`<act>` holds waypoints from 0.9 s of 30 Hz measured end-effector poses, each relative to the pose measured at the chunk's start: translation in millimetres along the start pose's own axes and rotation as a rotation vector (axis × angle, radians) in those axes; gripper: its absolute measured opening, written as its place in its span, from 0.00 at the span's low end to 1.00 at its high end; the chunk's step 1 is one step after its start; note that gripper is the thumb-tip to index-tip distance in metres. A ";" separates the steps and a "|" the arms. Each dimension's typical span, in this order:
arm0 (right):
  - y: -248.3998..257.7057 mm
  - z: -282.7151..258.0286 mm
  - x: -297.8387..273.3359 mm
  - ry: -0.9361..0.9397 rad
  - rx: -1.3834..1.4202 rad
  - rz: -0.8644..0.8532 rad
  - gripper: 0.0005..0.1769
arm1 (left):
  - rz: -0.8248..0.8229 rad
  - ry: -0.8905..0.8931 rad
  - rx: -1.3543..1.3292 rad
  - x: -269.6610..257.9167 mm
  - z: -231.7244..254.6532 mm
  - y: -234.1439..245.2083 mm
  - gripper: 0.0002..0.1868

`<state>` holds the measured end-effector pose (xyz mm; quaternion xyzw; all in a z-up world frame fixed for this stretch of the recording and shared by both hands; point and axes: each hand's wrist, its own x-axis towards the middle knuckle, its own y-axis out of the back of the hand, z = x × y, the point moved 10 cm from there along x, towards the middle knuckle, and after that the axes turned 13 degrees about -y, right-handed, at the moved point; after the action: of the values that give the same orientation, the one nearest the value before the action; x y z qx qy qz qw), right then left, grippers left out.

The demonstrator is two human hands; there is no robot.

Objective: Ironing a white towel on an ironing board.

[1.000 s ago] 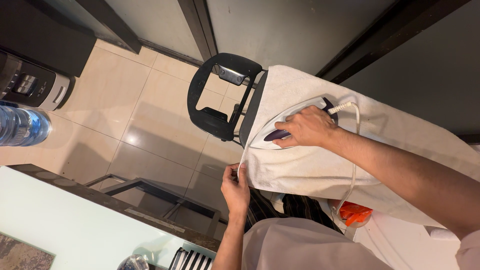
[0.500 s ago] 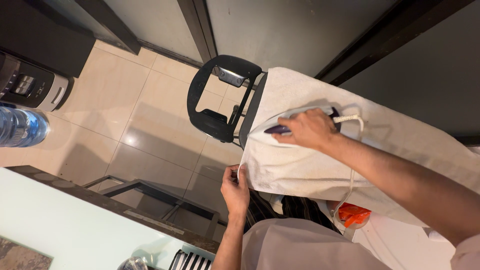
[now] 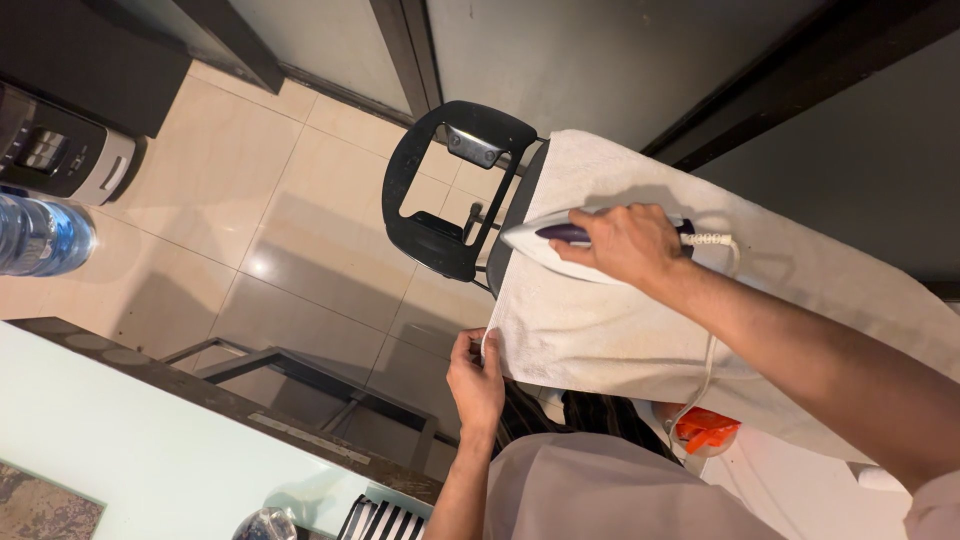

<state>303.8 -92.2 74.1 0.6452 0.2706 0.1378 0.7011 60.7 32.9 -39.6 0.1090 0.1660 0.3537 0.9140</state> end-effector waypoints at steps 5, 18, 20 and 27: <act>16.3 11.3 9.6 -0.021 0.043 0.153 0.30 | 0.006 -0.010 0.012 1.1 -3.4 0.0 0.13; 27.6 57.1 51.3 -0.224 0.030 0.136 0.29 | -0.009 0.011 0.001 1.1 -1.3 0.6 0.13; 22.6 62.6 54.5 -0.235 0.067 0.129 0.29 | -0.006 0.006 -0.005 1.3 -2.1 1.3 0.13; 10.4 43.0 43.3 -0.189 0.071 0.005 0.31 | -0.023 0.102 -0.075 -1.4 -11.5 -3.7 0.13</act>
<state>364.7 -103.1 76.5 0.6806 0.2063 0.0682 0.6997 57.6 30.2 -51.1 0.0544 0.2002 0.3541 0.9119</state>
